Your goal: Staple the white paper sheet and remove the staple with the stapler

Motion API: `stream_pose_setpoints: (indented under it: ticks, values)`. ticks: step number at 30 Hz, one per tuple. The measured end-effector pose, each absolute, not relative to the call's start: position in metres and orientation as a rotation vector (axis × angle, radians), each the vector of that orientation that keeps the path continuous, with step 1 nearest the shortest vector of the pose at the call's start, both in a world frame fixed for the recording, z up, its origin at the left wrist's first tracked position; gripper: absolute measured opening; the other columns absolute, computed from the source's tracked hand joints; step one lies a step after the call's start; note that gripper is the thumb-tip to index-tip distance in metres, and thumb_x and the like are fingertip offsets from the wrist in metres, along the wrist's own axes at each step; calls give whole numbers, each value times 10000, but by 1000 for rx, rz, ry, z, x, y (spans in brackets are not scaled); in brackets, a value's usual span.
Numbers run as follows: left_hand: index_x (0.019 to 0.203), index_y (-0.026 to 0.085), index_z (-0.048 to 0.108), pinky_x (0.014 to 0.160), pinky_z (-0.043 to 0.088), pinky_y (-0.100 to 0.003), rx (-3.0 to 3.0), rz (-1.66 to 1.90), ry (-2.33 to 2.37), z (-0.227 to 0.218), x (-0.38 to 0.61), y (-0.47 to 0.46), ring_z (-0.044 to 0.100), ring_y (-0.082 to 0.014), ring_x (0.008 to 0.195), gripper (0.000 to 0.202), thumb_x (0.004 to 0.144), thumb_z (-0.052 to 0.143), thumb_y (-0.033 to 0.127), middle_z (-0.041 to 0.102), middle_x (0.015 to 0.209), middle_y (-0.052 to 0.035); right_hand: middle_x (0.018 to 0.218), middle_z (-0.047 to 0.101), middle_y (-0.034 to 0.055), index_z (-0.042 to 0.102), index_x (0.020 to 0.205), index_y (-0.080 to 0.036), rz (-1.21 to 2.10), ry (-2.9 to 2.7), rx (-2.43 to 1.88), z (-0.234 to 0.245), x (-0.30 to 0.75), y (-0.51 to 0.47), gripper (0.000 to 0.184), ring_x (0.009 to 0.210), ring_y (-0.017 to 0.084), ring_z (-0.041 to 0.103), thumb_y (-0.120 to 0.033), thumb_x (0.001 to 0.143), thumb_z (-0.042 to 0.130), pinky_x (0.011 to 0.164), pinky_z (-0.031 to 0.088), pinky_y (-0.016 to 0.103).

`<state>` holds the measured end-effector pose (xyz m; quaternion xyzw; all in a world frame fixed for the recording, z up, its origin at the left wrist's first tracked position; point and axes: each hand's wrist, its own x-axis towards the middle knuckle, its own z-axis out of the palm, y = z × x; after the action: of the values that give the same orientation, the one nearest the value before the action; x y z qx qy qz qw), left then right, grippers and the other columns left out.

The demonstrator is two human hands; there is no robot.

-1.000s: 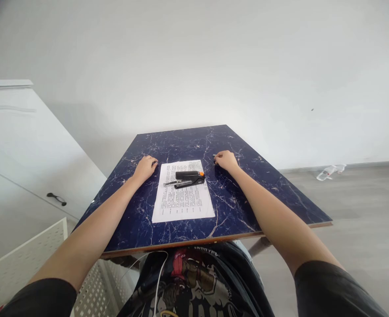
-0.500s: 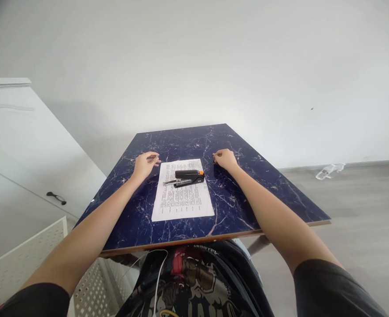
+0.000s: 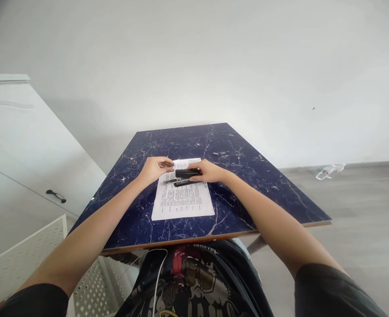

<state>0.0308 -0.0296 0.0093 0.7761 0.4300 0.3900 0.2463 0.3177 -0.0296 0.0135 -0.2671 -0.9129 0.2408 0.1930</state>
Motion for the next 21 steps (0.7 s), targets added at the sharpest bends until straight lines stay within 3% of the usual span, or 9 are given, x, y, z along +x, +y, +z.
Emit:
stream_pose_setpoints:
  ticks: [3, 7, 15, 21]
  values:
    - [943, 222, 824, 892, 661, -412, 2103, 1062, 1163, 9, 29, -29, 783, -227, 858, 234, 737, 903, 300, 821, 920, -66, 992, 792, 58, 775, 1156, -206, 598, -2494, -841, 8, 320, -25, 320, 793, 205, 679, -407, 913, 720, 713, 484, 335]
    - [944, 231, 823, 836, 656, -382, 2105, 1031, 1162, 9, 29, -29, 780, -220, 843, 235, 747, 901, 333, 822, 927, -73, 1062, 799, 71, 776, 1170, -203, 538, -2358, -928, 2, 320, -20, 334, 871, 227, 709, -390, 898, 727, 789, 509, 350]
    - [874, 220, 822, 814, 638, -367, 2185, 882, 1165, 0, 37, -29, 772, -214, 810, 178, 709, 887, 199, 815, 858, -50, 993, 794, 59, 787, 1145, -203, 542, -2366, -918, -4, 316, -19, 330, 833, 210, 695, -396, 884, 728, 742, 482, 324]
    - [850, 217, 809, 793, 637, -367, 2166, 855, 1172, -4, 36, -27, 765, -214, 780, 196, 682, 908, 221, 807, 832, -50, 931, 770, 41, 789, 1095, -207, 531, -2388, -912, -4, 316, -18, 281, 780, 189, 651, -389, 891, 723, 723, 453, 319]
